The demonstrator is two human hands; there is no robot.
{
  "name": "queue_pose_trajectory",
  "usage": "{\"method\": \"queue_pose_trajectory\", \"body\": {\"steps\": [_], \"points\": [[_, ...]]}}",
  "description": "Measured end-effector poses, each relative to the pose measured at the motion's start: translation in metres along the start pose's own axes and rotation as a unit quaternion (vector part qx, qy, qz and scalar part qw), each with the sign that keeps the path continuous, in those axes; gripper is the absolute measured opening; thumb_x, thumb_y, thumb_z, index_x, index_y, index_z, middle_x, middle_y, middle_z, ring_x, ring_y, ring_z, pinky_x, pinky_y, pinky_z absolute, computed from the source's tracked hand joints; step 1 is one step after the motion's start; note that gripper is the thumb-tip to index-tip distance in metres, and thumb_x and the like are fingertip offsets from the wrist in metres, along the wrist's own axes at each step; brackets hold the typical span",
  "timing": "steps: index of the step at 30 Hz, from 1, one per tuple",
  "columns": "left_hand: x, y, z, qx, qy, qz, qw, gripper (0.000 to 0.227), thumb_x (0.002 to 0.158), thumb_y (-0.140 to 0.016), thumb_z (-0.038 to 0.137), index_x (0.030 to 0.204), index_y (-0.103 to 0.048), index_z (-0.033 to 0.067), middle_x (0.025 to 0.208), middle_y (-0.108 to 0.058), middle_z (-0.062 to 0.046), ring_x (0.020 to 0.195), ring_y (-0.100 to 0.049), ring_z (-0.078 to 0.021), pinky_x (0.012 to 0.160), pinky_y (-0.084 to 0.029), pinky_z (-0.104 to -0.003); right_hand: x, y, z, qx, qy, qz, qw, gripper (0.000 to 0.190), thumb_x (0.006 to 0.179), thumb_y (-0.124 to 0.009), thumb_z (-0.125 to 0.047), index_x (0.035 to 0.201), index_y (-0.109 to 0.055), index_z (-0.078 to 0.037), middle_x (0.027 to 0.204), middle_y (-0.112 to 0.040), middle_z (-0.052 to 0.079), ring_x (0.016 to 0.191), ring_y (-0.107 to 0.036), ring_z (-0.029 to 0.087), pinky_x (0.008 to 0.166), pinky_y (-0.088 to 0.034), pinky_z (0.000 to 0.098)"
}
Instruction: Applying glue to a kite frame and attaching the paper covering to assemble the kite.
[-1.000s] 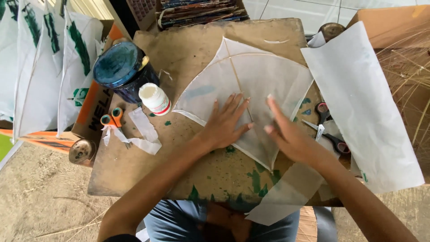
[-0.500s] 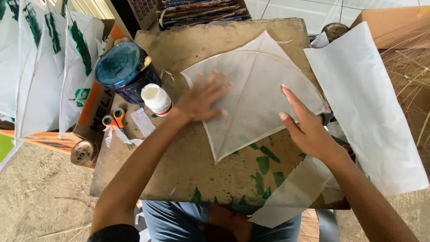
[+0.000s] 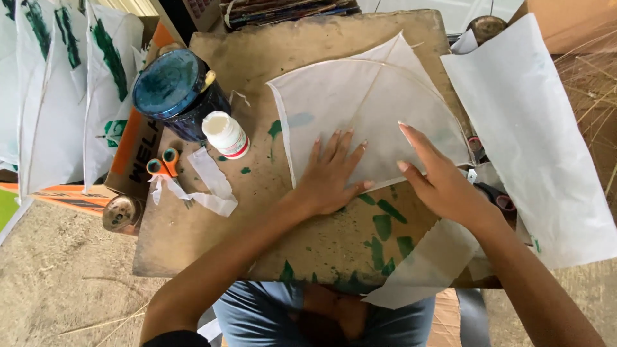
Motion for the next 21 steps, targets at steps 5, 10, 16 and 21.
{"method": "queue_pose_trajectory", "body": {"steps": [5, 10, 16, 21], "points": [[0.013, 0.003, -0.048, 0.093, -0.143, 0.158, 0.973, 0.077, 0.101, -0.038, 0.071, 0.158, -0.04, 0.0202, 0.169, -0.022, -0.016, 0.154, -0.021, -0.0465, 0.12, -0.023, -0.066, -0.007, 0.007, -0.017, -0.009, 0.031, 0.009, 0.999, 0.06, 0.1, -0.054, 0.0, 0.157, -0.035, 0.002, 0.158, -0.039, 0.026, 0.144, -0.039, 0.043, 0.116, -0.03, 0.0586], [0.021, 0.073, -0.104, 0.235, 0.047, 0.155, 0.958, 0.078, 0.103, -0.064, 0.04, 0.166, -0.024, 0.0191, 0.168, -0.009, -0.021, 0.152, -0.006, -0.0468, 0.124, -0.02, -0.063, -0.009, 0.012, -0.019, 0.008, -0.084, -0.06, 0.995, 0.059, 0.103, -0.043, -0.018, 0.158, -0.024, -0.005, 0.168, -0.025, 0.014, 0.155, -0.023, 0.028, 0.124, -0.021, 0.0443], [0.012, 0.07, -0.048, 0.063, -0.006, 0.219, 0.974, 0.067, 0.111, -0.024, 0.052, 0.158, -0.039, 0.0065, 0.167, -0.024, -0.019, 0.154, -0.021, -0.0402, 0.126, -0.023, -0.061, -0.011, 0.013, -0.008, -0.024, -0.088, -0.062, 0.994, 0.059, 0.105, -0.04, -0.021, 0.159, -0.024, -0.006, 0.166, -0.027, 0.017, 0.153, -0.025, 0.034, 0.12, -0.026, 0.051], [0.019, 0.033, -0.02, -0.036, -0.04, 0.123, 0.991, 0.068, 0.105, -0.039, 0.055, 0.153, -0.041, 0.0063, 0.164, -0.029, -0.021, 0.154, -0.022, -0.0413, 0.12, -0.023, -0.064, -0.01, 0.009, -0.008, 0.002, -0.089, -0.071, 0.993, 0.056, 0.104, -0.038, -0.013, 0.158, -0.025, -0.008, 0.166, -0.028, 0.015, 0.154, -0.025, 0.031, 0.124, -0.022, 0.0466]]}}
Point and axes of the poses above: each hand's wrist, its own x-axis towards the middle knuckle, its own y-axis out of the back of the hand, z = x × y, the point moved 7 cm from there along x, towards the middle knuckle
